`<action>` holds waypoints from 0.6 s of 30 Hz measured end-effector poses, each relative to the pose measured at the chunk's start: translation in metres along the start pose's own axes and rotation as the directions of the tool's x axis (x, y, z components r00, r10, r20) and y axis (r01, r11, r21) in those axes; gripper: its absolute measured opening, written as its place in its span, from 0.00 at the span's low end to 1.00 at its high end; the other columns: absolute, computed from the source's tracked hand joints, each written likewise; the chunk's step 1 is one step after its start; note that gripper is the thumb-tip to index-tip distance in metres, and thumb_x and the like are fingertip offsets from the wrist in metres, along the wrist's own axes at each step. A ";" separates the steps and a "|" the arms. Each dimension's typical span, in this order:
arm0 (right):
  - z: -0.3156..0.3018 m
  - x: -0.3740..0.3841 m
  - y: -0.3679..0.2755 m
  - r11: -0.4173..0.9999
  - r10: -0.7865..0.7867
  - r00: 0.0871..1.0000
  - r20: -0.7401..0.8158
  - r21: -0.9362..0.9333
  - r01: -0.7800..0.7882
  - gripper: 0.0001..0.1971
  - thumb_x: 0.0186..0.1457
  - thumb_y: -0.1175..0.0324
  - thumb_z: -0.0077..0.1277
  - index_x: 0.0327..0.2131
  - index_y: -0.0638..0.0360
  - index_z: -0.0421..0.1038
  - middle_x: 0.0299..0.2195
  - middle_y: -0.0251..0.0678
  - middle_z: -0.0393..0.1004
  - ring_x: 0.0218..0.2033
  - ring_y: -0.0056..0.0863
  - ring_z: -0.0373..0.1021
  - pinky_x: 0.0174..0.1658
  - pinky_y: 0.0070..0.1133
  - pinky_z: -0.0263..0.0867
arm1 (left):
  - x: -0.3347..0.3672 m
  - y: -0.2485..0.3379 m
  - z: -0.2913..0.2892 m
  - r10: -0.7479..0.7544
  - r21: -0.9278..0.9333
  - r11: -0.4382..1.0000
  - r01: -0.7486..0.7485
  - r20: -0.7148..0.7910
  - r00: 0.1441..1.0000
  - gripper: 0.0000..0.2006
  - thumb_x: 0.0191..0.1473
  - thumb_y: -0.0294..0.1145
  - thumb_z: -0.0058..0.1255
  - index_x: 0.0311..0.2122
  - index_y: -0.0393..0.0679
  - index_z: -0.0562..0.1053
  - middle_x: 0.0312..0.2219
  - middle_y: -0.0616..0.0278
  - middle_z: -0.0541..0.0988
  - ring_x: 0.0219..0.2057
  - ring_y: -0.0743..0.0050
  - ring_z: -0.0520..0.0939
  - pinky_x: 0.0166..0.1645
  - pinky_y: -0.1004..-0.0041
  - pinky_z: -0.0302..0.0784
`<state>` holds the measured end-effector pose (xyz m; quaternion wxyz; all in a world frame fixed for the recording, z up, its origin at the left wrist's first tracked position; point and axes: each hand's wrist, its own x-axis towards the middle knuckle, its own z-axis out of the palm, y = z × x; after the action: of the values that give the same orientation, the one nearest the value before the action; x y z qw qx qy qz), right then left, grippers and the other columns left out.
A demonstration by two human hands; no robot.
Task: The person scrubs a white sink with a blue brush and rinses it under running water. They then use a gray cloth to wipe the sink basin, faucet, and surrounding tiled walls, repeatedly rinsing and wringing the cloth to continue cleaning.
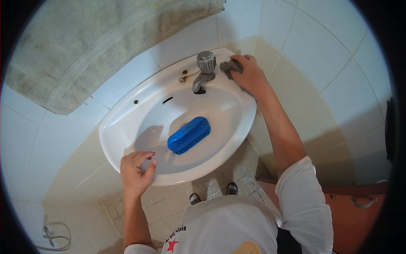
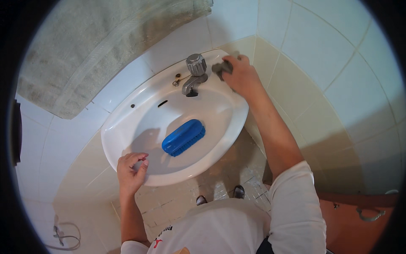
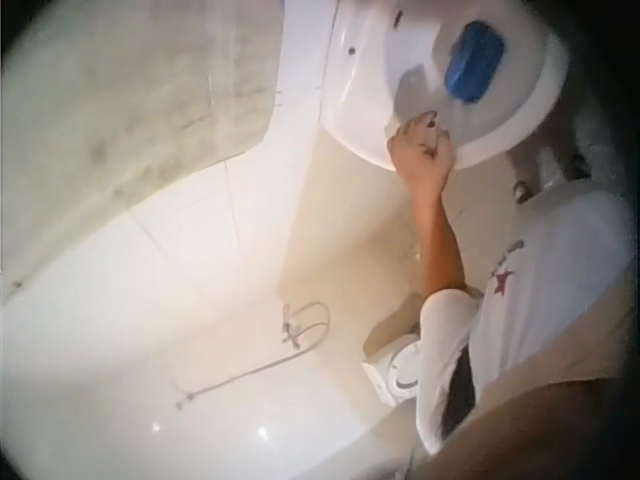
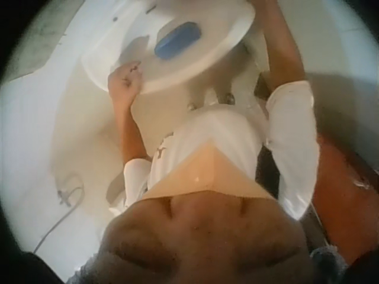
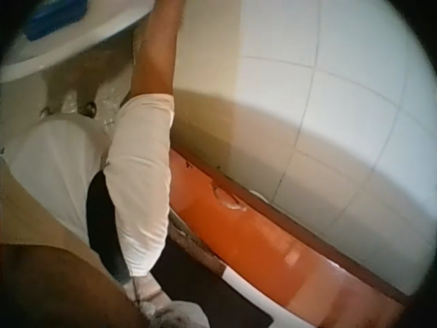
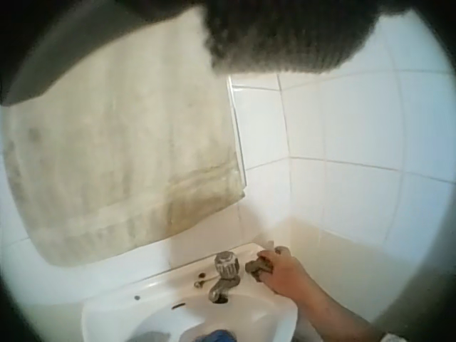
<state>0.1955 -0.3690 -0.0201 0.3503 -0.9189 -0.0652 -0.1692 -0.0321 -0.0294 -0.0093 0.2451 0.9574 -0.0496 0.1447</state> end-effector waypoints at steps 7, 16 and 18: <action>0.008 0.076 0.048 0.787 -0.138 0.966 0.218 0.616 -0.027 0.22 0.48 0.65 0.57 0.48 0.53 0.70 0.40 0.44 0.75 0.46 0.36 0.70 0.50 0.26 0.64 | 0.000 -0.006 0.012 -0.027 0.006 1.000 0.028 -0.079 0.996 0.05 0.47 0.30 0.57 0.32 0.46 0.79 0.28 0.62 0.80 0.33 0.64 0.77 0.43 0.68 0.68; 0.031 -0.127 0.029 0.675 -0.054 0.854 -0.518 0.612 0.413 0.27 0.43 0.71 0.58 0.50 0.58 0.65 0.57 0.51 0.58 0.60 0.44 0.56 0.61 0.34 0.52 | -0.012 -0.023 0.008 -0.147 -0.021 0.989 0.147 -0.008 0.989 0.04 0.50 0.28 0.55 0.32 0.42 0.79 0.29 0.60 0.79 0.36 0.63 0.74 0.44 0.69 0.68; 0.062 -0.174 0.009 0.560 0.167 0.803 -0.572 0.726 0.400 0.32 0.52 0.65 0.52 0.59 0.61 0.53 0.61 0.53 0.51 0.63 0.45 0.50 0.64 0.36 0.46 | -0.007 -0.017 0.010 -0.125 0.007 0.992 0.125 0.002 0.992 0.04 0.50 0.28 0.55 0.31 0.42 0.78 0.28 0.60 0.79 0.36 0.63 0.74 0.44 0.69 0.68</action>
<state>0.0516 -0.3343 -0.1307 0.7245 -0.5424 -0.0902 -0.4155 -0.0338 -0.0192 -0.0276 0.2503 0.9596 0.0104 0.1280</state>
